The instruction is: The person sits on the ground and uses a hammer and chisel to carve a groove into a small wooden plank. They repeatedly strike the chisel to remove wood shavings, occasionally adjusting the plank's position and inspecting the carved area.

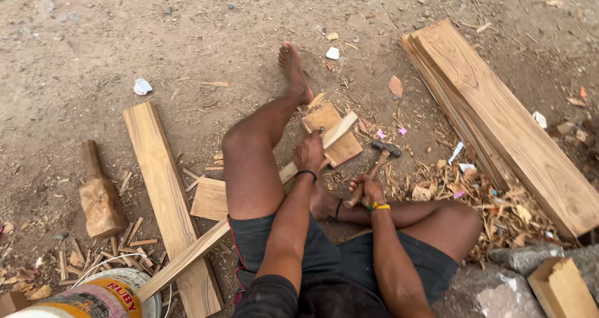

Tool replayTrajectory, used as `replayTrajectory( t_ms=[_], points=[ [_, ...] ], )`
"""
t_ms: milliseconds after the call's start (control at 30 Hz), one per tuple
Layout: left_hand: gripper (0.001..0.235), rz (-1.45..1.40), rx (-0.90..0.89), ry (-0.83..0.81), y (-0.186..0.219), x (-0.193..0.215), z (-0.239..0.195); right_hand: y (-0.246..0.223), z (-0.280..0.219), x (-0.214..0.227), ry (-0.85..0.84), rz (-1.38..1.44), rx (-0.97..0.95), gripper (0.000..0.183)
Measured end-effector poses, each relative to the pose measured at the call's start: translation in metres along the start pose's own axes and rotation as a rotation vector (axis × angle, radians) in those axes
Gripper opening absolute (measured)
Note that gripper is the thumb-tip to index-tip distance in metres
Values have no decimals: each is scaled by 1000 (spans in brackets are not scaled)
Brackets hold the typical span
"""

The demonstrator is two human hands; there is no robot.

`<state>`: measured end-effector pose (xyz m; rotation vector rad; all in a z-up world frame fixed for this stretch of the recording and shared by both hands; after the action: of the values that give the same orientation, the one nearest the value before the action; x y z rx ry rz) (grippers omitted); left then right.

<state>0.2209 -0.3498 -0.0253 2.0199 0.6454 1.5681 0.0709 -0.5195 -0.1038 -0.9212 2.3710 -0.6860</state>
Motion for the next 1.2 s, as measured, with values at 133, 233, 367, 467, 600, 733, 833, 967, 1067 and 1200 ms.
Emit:
replayTrajectory(
  t_ms=[133,233,367,467,600,733,833,967,1067,1200],
  points=[
    [24,12,-193,126,9,-12,12,-6,-5,0,-21,6,19,20],
    [22,-18,-216,141,5,-18,12,-13,-5,10,-45,48,40,22],
    [22,-27,-307,180,14,-1,7,-7,15,13,8,67,5,20],
    [23,-64,-250,69,12,1,6,-2,14,12,17,31,-4,28],
    [21,-187,-523,344,19,27,-9,8,11,20,160,-81,4,23],
    [18,-272,-469,431,30,40,-12,8,11,25,117,-134,-4,20],
    [21,-487,-449,241,37,39,-6,2,11,21,85,-111,-12,18],
    [23,-570,-546,85,40,42,-16,4,9,23,80,-87,1,21],
    [29,-574,-542,66,45,50,-20,6,10,24,72,-81,-49,23],
    [27,-535,-491,-10,40,44,-13,9,9,25,45,-85,-25,24]
  ],
)
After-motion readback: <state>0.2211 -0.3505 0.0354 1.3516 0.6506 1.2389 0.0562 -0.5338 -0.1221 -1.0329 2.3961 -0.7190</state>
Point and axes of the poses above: each hand's wrist, its own z-axis towards the middle knuckle, its own x-axis out of the back of the hand, y = z × x, the point moved 5 cm from there along z, towards the middle knuckle, and after that the axes turned 6 degrees about -z, right-handed, at the moved point
